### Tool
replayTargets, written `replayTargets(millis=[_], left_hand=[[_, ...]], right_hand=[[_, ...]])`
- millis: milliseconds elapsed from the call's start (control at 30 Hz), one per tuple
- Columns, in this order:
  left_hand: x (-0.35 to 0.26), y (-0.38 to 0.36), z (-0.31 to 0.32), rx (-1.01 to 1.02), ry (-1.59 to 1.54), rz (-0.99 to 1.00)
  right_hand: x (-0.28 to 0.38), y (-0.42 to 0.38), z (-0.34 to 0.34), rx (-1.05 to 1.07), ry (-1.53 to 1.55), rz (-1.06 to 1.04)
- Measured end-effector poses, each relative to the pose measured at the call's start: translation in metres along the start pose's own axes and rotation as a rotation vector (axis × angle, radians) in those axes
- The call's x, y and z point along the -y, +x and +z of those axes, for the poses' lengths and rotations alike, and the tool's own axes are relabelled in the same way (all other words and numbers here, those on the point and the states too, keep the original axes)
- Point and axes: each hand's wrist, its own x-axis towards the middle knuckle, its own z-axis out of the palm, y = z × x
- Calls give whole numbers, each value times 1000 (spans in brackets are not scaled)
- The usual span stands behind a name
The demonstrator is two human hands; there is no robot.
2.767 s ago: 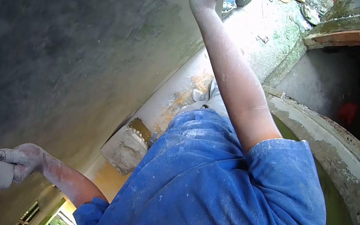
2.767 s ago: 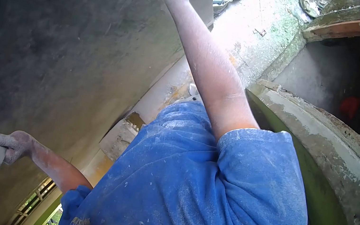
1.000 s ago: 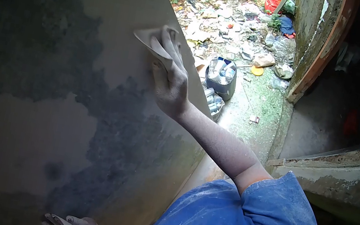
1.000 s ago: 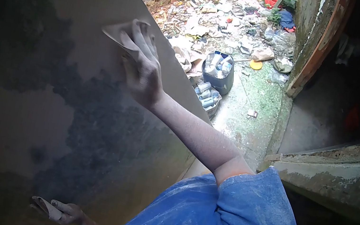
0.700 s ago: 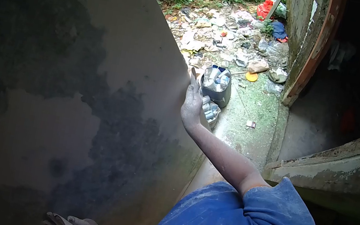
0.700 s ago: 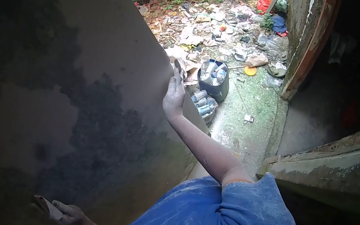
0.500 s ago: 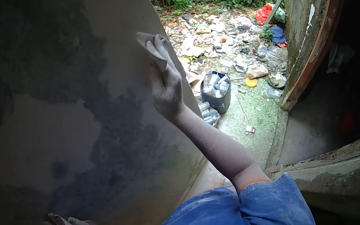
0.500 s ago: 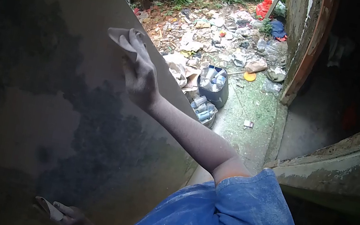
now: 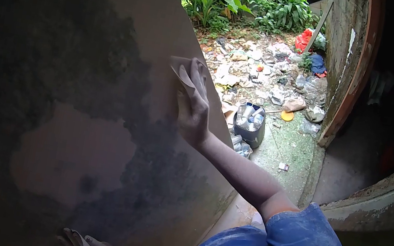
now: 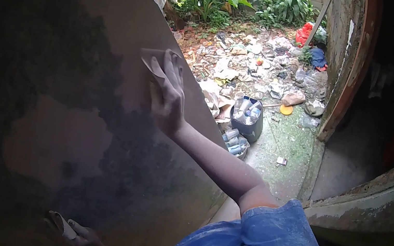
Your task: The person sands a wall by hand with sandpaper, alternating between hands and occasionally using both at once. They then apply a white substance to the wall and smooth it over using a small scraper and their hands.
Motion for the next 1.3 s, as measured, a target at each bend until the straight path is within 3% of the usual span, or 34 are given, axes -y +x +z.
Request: replayTargets(millis=[133,267,333,400,433,500,600,733,800,900,933,1000,1067,1200,1267,1300], left_hand=[[-4,6,-10,128,179,72],[-9,13,-13,168,191,39],[-9,9,-13,169,154,37],[-7,7,-14,179,222,57],[-8,6,-13,168,205,31],[-8,2,-14,165,186,-13],[-6,-1,-11,142,165,-55],[-11,-5,-11,115,103,-110],[-11,-14,-16,104,67,-125],[-13,-29,-23,145,30,-110],[-16,-37,-28,175,-13,-153],[-22,-55,-42,208,-54,-194],[-33,-76,-54,289,-259,-425],[-81,-135,-83,255,-509,-888],[-100,-156,-98,293,-534,-948],[-108,-165,-105,334,-560,-1001]], right_hand=[[19,48,27,-12,-83,-268],[5,-27,15,7,-181,-270],[24,-86,7,165,-126,-241],[41,-128,5,466,-97,-363],[52,-121,12,474,-92,-374],[73,-89,29,474,-49,-691],[99,-17,41,429,-135,-540],[108,-32,49,279,-85,-427],[88,-79,32,507,-181,-662],[59,-76,17,615,-227,-834],[59,-60,18,660,-250,-942],[71,-17,21,732,-226,-952],[83,15,33,544,-408,-908],[77,-19,25,640,-160,-871],[66,-14,9,997,-138,-1258],[69,8,12,1067,-95,-1321]])
